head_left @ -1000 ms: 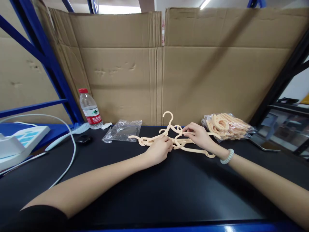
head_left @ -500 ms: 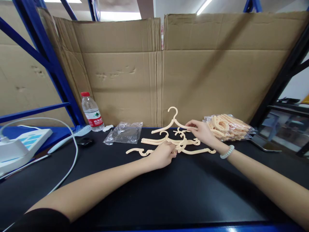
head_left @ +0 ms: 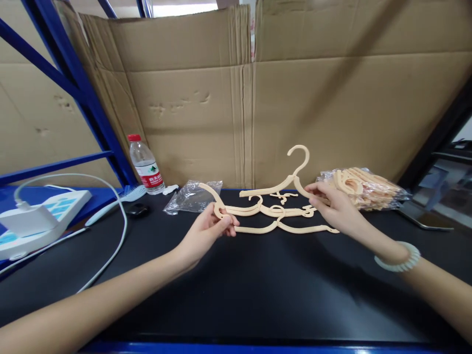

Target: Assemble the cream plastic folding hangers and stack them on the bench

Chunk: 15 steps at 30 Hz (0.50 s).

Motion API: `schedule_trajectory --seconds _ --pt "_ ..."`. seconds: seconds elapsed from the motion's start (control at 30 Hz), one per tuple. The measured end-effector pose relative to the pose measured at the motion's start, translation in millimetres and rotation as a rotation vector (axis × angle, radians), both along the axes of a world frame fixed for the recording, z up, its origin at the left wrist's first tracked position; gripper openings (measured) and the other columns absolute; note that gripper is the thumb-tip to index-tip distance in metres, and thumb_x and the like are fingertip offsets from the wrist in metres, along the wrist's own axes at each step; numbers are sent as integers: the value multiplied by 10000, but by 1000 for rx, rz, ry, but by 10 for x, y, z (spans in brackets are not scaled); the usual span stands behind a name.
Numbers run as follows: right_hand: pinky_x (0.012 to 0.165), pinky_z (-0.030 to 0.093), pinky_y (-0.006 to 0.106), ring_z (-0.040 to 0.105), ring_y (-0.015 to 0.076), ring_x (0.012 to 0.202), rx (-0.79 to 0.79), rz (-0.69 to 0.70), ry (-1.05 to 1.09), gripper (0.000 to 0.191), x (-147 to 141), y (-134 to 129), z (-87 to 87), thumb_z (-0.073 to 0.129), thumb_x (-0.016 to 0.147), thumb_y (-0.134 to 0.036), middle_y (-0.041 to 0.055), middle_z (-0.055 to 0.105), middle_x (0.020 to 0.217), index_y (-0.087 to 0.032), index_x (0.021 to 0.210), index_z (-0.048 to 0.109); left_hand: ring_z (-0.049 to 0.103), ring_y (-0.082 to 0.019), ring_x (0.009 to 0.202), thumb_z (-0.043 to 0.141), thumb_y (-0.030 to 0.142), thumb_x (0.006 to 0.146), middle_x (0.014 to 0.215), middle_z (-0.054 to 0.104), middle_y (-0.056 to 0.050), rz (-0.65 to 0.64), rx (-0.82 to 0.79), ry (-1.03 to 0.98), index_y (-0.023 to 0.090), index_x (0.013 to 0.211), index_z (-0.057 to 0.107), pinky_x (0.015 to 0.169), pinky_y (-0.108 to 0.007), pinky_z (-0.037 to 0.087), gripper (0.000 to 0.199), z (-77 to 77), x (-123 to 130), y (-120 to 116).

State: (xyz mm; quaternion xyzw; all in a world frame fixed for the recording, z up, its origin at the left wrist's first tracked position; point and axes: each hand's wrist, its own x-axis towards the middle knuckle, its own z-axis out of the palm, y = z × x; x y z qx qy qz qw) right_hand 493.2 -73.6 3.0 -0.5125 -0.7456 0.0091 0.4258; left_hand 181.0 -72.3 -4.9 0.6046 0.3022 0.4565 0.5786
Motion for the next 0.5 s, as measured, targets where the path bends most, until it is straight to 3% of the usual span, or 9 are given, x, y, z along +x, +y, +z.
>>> schedule_trajectory --seconds 0.2,0.3,0.5 --pt "627 434 324 536 198 676 -29 13 -145 200 -136 -127 76 442 919 -370 46 572 756 -216 810 509 584 -77 677 775 214 733 795 676 -24 7 -173 -199 151 852 580 703 -194 475 236 -86 -56 114" --pt "585 412 302 511 186 646 -47 53 -153 213 -174 -159 93 415 944 -387 39 566 740 -221 888 536 623 -90 718 776 205 736 844 710 -59 -17 -247 -161 144 850 617 766 -204 495 205 -138 -55 98" --pt "557 449 267 532 156 627 -307 256 -25 149 -160 -207 2 442 948 -356 16 571 753 -236 946 531 647 -96 708 815 206 685 795 679 -15 16 -273 -143 138 798 657 730 -194 521 206 -192 -57 5"
